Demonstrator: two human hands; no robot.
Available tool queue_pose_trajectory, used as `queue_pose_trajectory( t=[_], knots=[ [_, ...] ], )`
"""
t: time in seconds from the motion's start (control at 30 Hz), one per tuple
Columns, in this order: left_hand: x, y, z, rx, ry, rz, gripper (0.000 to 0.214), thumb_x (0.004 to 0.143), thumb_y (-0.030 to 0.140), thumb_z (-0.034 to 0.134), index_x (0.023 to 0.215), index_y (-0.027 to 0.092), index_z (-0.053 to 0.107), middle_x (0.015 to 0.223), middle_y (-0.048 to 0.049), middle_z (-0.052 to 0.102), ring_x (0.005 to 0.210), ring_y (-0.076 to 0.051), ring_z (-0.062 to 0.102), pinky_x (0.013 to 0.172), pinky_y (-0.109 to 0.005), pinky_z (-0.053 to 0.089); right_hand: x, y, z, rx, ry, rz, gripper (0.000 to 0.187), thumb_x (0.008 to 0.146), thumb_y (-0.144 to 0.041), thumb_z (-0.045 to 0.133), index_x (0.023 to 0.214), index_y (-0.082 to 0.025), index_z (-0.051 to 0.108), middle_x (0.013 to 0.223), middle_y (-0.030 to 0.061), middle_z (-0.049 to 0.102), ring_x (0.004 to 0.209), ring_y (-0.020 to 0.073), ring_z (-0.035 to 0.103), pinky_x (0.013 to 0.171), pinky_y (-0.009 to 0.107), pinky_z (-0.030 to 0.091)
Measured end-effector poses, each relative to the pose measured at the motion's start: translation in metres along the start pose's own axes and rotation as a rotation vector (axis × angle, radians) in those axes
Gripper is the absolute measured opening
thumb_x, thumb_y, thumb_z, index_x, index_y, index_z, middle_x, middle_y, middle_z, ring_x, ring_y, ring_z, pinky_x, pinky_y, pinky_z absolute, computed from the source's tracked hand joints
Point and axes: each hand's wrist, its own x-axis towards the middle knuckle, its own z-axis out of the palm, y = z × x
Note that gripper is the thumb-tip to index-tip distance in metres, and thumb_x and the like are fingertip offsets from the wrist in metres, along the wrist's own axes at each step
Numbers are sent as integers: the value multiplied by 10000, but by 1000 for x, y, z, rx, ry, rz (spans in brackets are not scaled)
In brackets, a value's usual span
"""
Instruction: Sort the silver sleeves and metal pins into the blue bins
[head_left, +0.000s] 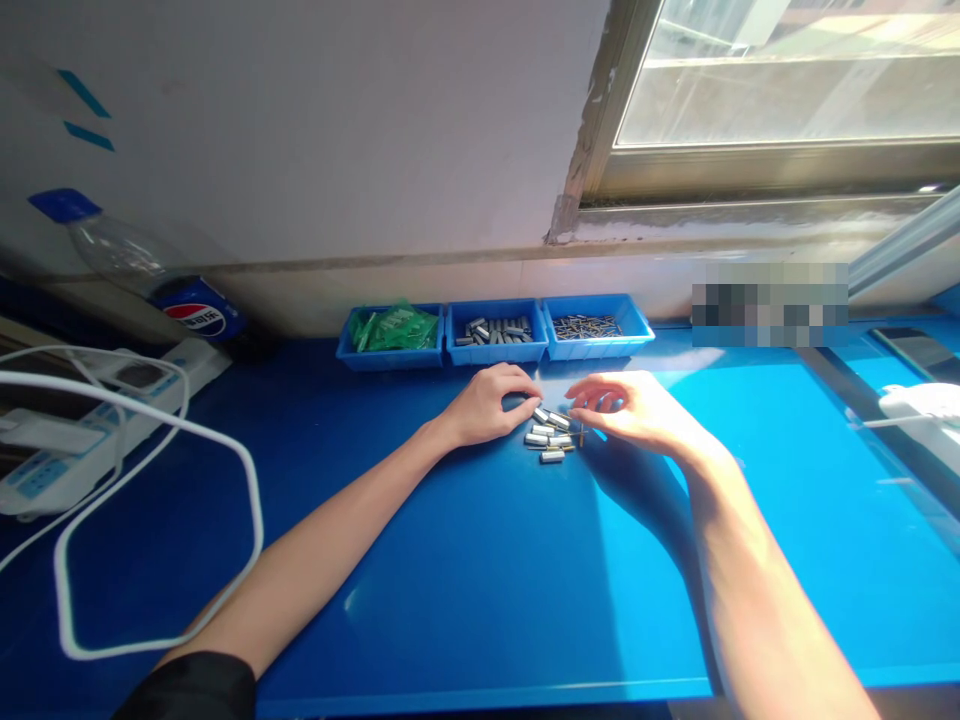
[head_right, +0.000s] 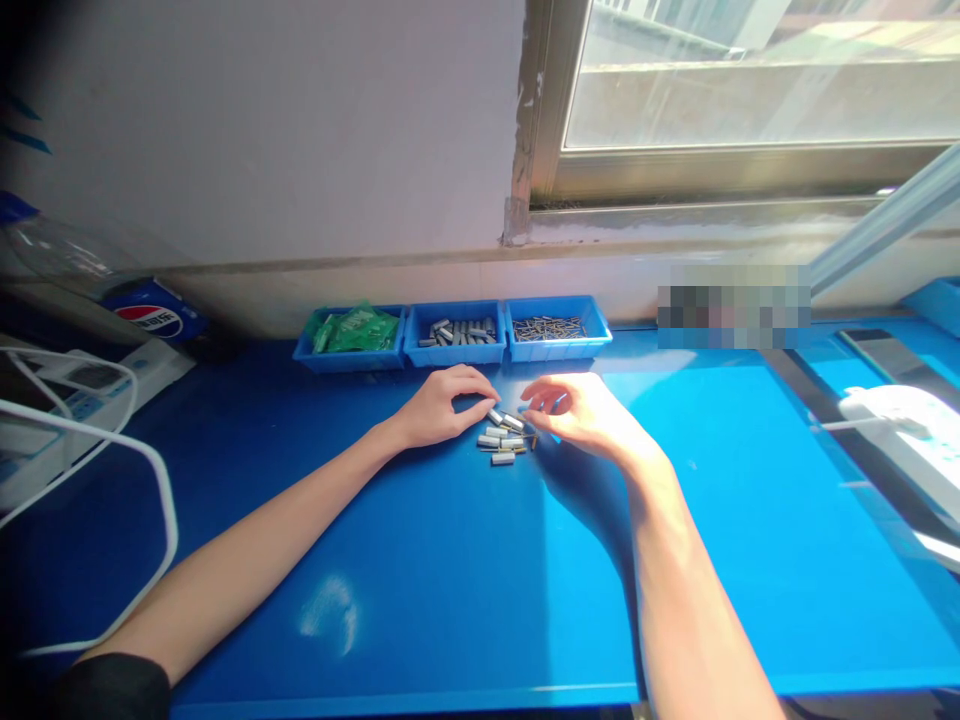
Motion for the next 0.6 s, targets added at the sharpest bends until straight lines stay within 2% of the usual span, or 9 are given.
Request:
queue_pose_trajectory(
  t=[0.13,0.33,0.5,0.6],
  knots=[
    [-1,-1,0,12,-1,-8,145,1009,246,712,1008,197,849,1079,-90,845,1063,-250,773,1002,-397,603,1,-3,2,-7,-1,-13,116,830,-410,797,905,-326,826,733,24,798,602,250,713,649,418,620],
    [-1,-1,1,21,-1,-9,149,1004,238,705,1007,189,846,1084,-94,845,1052,-248,767,1003,-393,598,4,-8,11,-58,13,-50,107,794,-320,715,838,-334,812,739,38,795,692,290,753,687,445,638],
    [-1,-2,2,-5,26,-53,334,1017,216,675,1330,195,789,1100,-79,842,1026,-227,767,1006,-374,590,5,-10,15,36,73,-63,90,775,-315,699,815,-312,780,792,39,811,772,316,788,767,481,676],
    [-1,-4,2,-22,25,-47,411,1036,219,664,1439,221,746,1075,-62,842,1002,-211,765,1003,-359,593,5,-14,16,77,79,-56,81,788,-331,706,791,-290,776,793,47,810,780,319,792,787,487,685]
  ],
)
